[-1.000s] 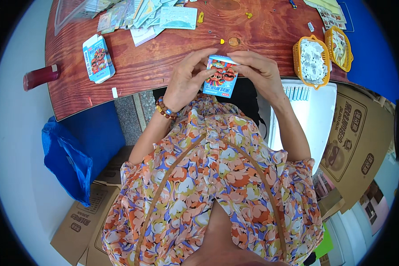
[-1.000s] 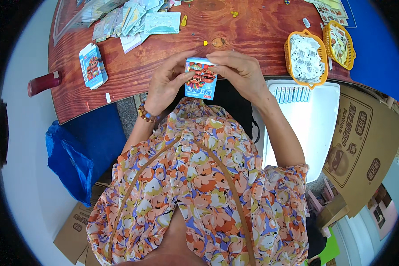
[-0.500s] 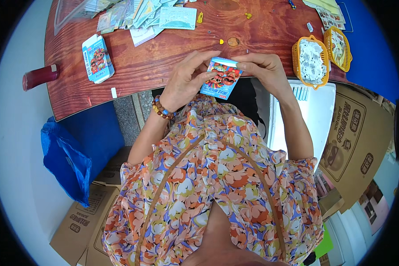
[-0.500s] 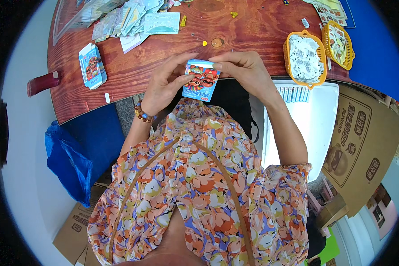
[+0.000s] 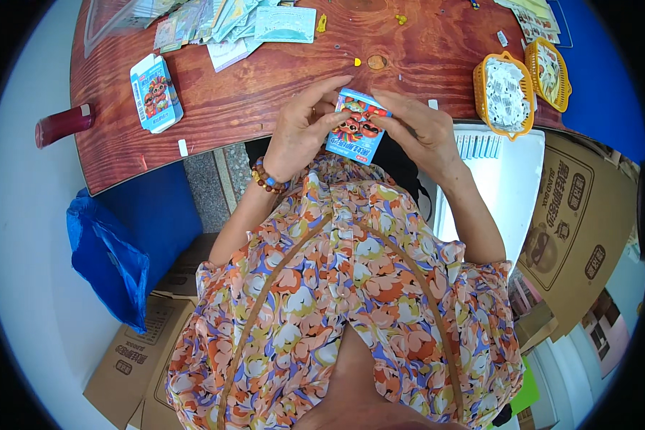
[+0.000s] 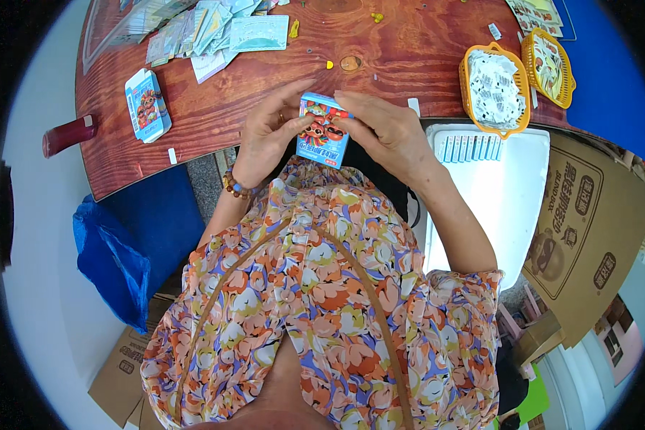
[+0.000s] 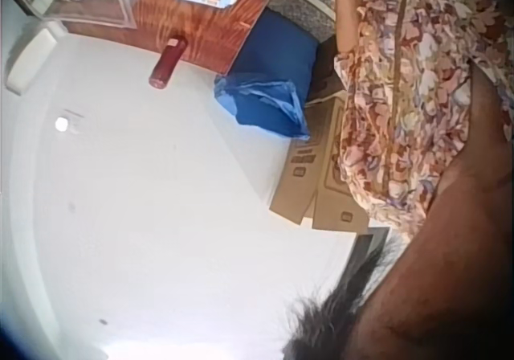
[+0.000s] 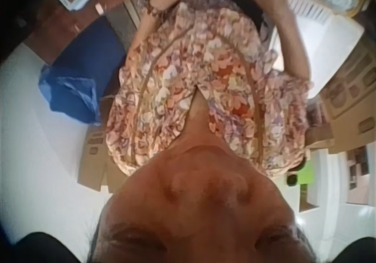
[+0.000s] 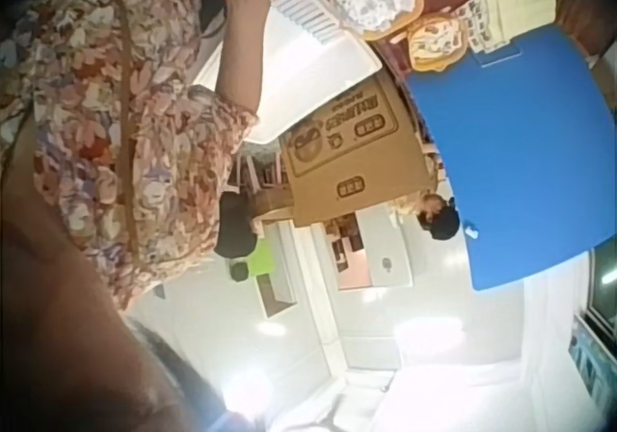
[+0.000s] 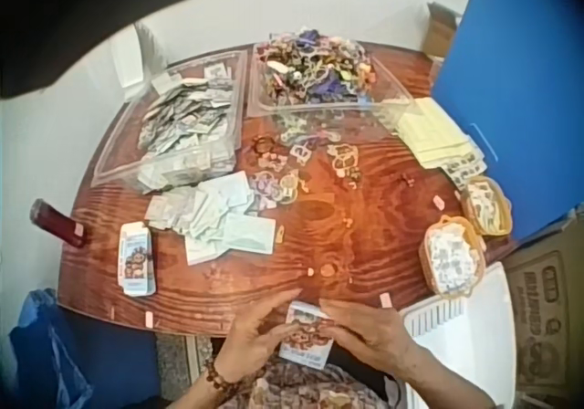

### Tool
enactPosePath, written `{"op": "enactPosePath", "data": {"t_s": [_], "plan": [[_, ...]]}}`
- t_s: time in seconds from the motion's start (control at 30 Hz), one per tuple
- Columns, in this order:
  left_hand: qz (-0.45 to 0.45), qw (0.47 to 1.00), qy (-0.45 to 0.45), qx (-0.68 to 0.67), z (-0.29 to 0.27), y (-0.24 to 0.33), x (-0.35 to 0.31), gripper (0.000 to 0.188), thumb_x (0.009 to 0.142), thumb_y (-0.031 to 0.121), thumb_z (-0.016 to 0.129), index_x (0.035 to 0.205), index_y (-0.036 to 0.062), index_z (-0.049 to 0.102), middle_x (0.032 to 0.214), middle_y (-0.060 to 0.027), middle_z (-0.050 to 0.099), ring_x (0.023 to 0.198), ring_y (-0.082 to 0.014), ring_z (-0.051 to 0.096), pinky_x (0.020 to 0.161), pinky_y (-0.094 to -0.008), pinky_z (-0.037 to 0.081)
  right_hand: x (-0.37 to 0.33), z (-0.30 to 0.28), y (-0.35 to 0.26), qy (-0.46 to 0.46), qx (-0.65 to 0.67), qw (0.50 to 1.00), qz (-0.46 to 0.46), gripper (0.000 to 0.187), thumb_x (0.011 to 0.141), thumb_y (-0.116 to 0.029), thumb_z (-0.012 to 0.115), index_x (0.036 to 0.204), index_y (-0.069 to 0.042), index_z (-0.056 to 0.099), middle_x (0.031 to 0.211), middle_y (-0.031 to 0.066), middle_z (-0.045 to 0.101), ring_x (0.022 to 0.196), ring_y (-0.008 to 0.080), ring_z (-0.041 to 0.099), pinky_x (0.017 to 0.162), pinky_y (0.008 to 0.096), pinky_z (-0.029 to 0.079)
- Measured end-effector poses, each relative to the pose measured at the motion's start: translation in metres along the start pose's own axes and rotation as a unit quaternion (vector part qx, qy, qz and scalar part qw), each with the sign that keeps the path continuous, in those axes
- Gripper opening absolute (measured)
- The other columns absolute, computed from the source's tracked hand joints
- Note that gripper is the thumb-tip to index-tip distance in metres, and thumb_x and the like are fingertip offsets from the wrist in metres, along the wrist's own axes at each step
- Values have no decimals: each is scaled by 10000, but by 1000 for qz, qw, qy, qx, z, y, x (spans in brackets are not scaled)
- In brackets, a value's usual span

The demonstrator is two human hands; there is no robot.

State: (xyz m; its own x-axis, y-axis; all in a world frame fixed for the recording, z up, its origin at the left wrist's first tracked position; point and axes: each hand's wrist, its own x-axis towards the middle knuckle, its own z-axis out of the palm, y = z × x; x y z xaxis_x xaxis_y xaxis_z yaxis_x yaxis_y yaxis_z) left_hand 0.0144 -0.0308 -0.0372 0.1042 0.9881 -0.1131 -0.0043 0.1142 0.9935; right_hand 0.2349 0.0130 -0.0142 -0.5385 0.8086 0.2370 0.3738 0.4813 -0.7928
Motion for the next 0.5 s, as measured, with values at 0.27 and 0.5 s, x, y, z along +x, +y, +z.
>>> {"op": "enactPosePath", "data": {"t_s": [0.27,0.5], "plan": [[2,1000,10,-28,5,-4,-3,492,892,13,669,1367,91,570,1028,-56,613,880,-112,621,781,-254,518,0,-4,7,-14,184,975,125,235,916,-49,674,1140,15,703,1055,87,731,959,152,687,858,272,537],[60,993,-39,97,-3,5,3,423,912,56,652,1330,104,608,1000,-77,621,869,-169,618,769,-294,500,7,-29,13,-150,303,913,228,263,962,-81,620,1205,-1,681,1016,42,726,908,91,671,798,237,543]]}}
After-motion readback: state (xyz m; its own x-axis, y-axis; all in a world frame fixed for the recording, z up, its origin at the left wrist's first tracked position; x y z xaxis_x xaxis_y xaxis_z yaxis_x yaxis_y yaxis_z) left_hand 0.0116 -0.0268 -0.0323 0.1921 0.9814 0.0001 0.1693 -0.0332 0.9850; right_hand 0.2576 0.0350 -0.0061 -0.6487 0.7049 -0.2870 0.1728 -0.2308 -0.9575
